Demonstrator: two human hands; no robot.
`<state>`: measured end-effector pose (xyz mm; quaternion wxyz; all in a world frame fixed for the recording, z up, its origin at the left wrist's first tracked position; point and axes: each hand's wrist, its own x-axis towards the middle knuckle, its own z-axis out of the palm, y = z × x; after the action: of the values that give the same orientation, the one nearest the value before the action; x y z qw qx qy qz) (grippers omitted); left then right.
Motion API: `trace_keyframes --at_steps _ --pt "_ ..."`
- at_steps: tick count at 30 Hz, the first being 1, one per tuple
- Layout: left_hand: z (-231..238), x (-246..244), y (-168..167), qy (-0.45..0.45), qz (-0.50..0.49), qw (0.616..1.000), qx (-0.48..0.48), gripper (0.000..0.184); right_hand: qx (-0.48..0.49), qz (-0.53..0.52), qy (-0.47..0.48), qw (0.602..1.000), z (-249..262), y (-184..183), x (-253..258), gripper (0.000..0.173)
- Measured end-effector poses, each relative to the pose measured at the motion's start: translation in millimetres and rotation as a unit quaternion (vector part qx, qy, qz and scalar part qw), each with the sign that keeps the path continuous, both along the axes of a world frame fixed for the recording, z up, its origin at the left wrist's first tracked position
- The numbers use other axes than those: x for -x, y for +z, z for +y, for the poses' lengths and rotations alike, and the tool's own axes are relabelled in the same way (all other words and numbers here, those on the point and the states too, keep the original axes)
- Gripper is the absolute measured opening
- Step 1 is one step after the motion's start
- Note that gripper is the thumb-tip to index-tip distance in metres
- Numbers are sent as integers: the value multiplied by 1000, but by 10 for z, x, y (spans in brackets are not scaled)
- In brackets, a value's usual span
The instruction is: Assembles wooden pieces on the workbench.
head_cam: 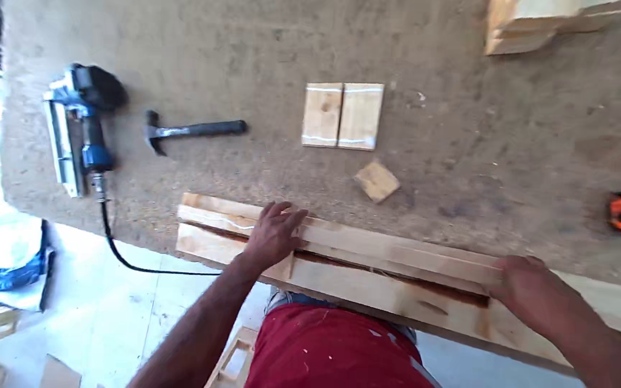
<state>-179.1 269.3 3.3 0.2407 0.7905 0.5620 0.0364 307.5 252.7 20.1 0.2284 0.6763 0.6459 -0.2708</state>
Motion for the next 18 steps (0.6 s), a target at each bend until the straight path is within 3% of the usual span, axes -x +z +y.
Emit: trace_keyframes --at_steps 2,3,7,9,11,15,18 --pt "-16 270 93 54 -30 998 8 49 -34 -29 13 999 43 202 428 76" --pt "-82 476 158 110 -36 993 8 41 -55 5 13 998 59 300 753 77" --pt "-313 1661 271 339 41 940 6 32 -104 222 33 969 85 264 2578 57" --pt "-380 2268 217 375 72 923 45 40 -82 287 72 952 132 87 3462 58" --pt "-397 2687 91 345 50 933 94 45 -112 274 127 947 177 -140 4062 53" --pt "-338 3045 -30 298 -102 939 138 45 -125 232 156 952 278 -140 4418 29" --pt "-294 3332 74 277 -270 900 199 41 -67 311 41 947 265 100 4343 39"
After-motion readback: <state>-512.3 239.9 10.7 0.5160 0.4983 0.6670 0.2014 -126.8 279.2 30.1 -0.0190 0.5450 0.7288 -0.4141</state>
